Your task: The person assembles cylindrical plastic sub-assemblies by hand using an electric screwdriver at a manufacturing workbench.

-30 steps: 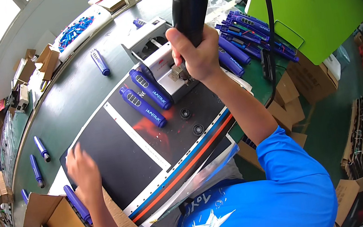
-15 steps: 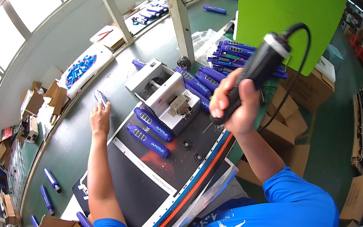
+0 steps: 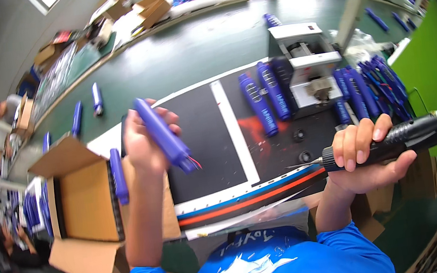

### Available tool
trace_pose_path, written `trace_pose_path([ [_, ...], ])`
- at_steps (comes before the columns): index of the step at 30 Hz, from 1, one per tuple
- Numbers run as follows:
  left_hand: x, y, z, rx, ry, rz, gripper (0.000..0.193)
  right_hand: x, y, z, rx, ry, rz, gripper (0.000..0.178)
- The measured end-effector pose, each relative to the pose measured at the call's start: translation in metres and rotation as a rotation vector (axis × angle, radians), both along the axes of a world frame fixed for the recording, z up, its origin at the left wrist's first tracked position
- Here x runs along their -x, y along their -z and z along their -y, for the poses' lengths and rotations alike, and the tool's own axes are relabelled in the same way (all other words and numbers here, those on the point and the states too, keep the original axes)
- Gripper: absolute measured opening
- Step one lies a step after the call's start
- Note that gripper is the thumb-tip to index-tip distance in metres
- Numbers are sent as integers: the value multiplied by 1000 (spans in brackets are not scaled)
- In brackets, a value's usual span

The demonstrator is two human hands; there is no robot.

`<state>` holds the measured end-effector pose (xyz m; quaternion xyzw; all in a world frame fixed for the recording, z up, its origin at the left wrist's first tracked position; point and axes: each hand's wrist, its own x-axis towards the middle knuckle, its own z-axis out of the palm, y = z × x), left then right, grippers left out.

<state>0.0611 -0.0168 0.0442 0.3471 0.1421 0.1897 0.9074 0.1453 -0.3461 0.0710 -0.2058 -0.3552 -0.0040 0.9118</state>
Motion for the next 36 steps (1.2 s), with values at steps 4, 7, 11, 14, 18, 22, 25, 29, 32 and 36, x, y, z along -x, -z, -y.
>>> trace_pose_path([
  [4, 59, 54, 37, 610, 226, -75, 49, 20, 3, -28, 27, -112, -26, 59],
  [7, 68, 52, 64, 539, 75, -18, 52, 36, 5, -43, 39, -195, -46, 64],
  [11, 68, 42, 78, 344, 4, 111, 49, 59, -1, -56, 32, -256, 13, 63],
  [14, 58, 22, 94, 117, -161, -133, 48, 71, -4, -58, 52, -228, 59, 62],
  [18, 59, 45, 82, 40, -102, -60, 56, 80, -7, -61, 17, -116, 74, 55],
  [22, 54, 38, 92, 80, -85, 36, 54, 84, -6, -64, 30, -97, 114, 55],
  [25, 56, 34, 94, 28, -120, 36, 53, 87, 1, -74, 37, -124, 102, 56],
  [29, 51, 26, 97, 30, -107, 45, 53, 86, 0, -75, 78, -131, 107, 58],
  [32, 50, 23, 101, 22, -120, 32, 54, 87, 3, -79, 93, -144, 77, 58],
  [36, 48, 25, 100, 33, -144, 32, 54, 87, 8, -84, 102, -145, 79, 57],
])
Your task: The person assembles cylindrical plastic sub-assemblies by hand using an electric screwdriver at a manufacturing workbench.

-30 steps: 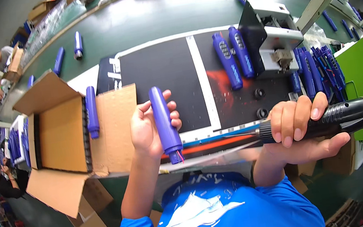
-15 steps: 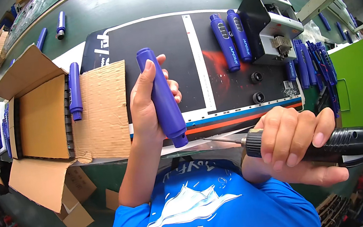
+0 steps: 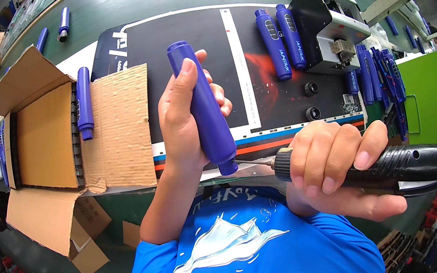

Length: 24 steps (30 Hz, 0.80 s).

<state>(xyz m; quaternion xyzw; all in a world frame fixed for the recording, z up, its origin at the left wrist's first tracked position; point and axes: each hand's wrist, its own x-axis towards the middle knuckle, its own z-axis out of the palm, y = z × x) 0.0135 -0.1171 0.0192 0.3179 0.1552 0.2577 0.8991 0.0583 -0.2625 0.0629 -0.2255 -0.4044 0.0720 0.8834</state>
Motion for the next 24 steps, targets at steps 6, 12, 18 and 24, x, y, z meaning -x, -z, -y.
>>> trace_pose_path([
  [6, -4, 3, 1, 58, 25, 36, 54, 2, 5, -5, -17, 44, 19, 57],
  [12, -4, 6, 5, 111, 85, -16, 51, 0, 5, -4, -3, 26, 42, 59],
  [18, 3, -7, -43, -372, 129, -419, 48, -25, 14, 27, 7, 76, -7, 63],
  [24, 30, 7, -163, -1593, -264, -1055, 69, -114, 18, 80, 76, 425, -14, 61],
])
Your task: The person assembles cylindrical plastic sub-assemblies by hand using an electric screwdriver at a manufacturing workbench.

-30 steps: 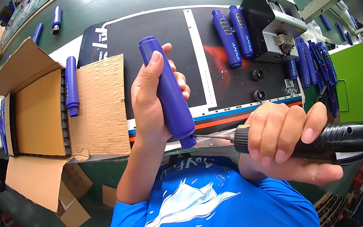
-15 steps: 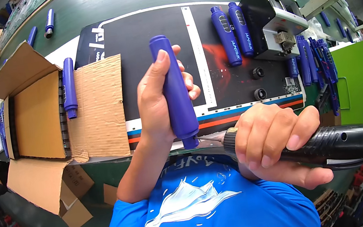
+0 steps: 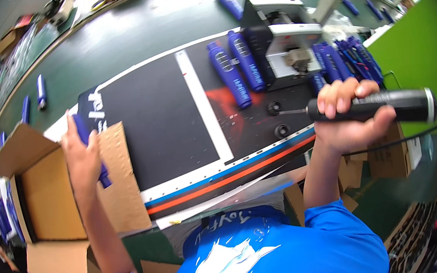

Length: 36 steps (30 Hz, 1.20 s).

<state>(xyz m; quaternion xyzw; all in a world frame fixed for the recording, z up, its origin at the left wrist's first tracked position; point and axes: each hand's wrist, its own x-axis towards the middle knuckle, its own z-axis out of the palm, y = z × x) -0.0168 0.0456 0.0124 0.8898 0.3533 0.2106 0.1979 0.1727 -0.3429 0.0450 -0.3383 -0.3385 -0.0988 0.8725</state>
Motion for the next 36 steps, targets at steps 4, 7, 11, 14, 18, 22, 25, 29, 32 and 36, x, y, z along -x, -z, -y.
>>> trace_pose_path([
  [4, 9, 16, -19, -368, -94, -507, 58, -52, -12, 18, 53, 304, -77, 51],
  [7, -21, 8, 19, -559, -118, -657, 49, -74, -20, 15, 198, 436, -40, 42],
  [11, -77, 5, 78, -284, 520, -61, 38, -91, -20, -6, 129, 439, 51, 31],
  [14, -127, 10, 130, -566, 878, -22, 52, -87, -17, -15, 280, 402, -66, 26],
  [18, -167, 27, 160, -619, 1054, -6, 62, -78, -12, -23, 425, 423, -64, 24],
  [22, -173, 17, 170, -589, 1087, -55, 51, -67, -8, -9, 336, 414, -73, 28],
  [25, -169, 19, 161, -638, 1023, -161, 46, -71, -17, -2, 239, 417, 28, 32],
  [29, -143, 18, 155, -665, 1010, -158, 43, -88, -25, -15, 148, 395, -54, 23],
  [32, -118, 7, 149, -569, 975, -188, 46, -86, -22, -18, 239, 386, -69, 25],
  [36, -81, -32, 149, -71, 868, -36, 46, -83, -20, -10, 257, 391, -87, 26],
])
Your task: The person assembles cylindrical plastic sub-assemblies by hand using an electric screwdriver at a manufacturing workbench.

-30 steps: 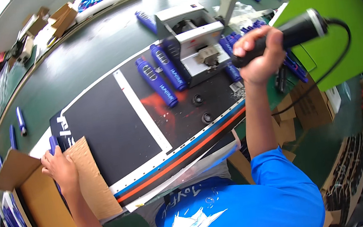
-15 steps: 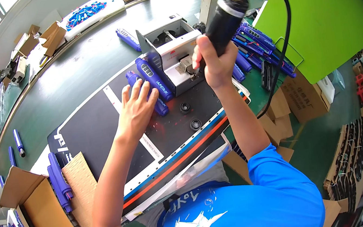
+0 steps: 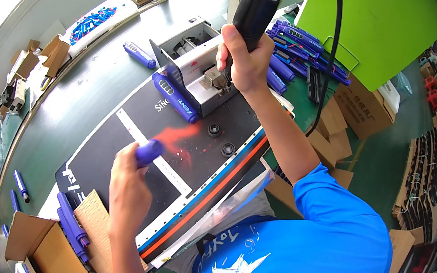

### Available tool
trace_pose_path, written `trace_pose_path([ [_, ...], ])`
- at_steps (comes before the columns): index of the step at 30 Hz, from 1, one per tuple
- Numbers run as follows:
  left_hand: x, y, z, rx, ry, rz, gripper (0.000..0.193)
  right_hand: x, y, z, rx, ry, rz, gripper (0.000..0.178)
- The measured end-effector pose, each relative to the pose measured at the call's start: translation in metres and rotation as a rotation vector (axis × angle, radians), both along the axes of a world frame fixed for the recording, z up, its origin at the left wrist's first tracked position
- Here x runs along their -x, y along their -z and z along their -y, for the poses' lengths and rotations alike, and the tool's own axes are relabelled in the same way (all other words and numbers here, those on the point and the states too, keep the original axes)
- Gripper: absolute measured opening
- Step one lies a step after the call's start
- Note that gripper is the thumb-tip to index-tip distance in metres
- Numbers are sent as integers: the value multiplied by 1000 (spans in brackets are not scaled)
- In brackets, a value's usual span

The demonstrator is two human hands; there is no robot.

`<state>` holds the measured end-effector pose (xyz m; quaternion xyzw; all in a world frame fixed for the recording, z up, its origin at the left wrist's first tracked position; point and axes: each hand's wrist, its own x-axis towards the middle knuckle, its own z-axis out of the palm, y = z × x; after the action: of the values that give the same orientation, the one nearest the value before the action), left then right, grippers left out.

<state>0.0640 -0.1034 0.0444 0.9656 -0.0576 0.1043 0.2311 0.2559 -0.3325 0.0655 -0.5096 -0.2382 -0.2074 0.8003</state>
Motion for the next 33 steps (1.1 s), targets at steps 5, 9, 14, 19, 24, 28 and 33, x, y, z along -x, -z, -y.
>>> trace_pose_path([
  [5, 49, -4, -13, 1090, -42, 229, 49, 21, 5, 2, -125, -89, -52, 27],
  [9, 60, 17, 5, 1762, 47, 375, 53, 65, -2, 15, -245, -290, -160, 61],
  [14, 52, 43, 26, 2177, -79, 277, 47, 121, -10, 6, -346, -704, 9, 68],
  [19, 43, 34, 36, 2238, -39, 230, 48, 174, -21, -21, -360, -749, 49, 65],
  [24, 47, 29, 35, 2182, -20, 273, 48, 191, -22, -48, -374, -738, 91, 57],
  [28, 50, 27, 35, 2124, -78, 286, 47, 193, -16, -57, -360, -709, 118, 61],
  [33, 51, 21, 39, 2093, -102, 276, 47, 193, -13, -59, -313, -706, 118, 62],
])
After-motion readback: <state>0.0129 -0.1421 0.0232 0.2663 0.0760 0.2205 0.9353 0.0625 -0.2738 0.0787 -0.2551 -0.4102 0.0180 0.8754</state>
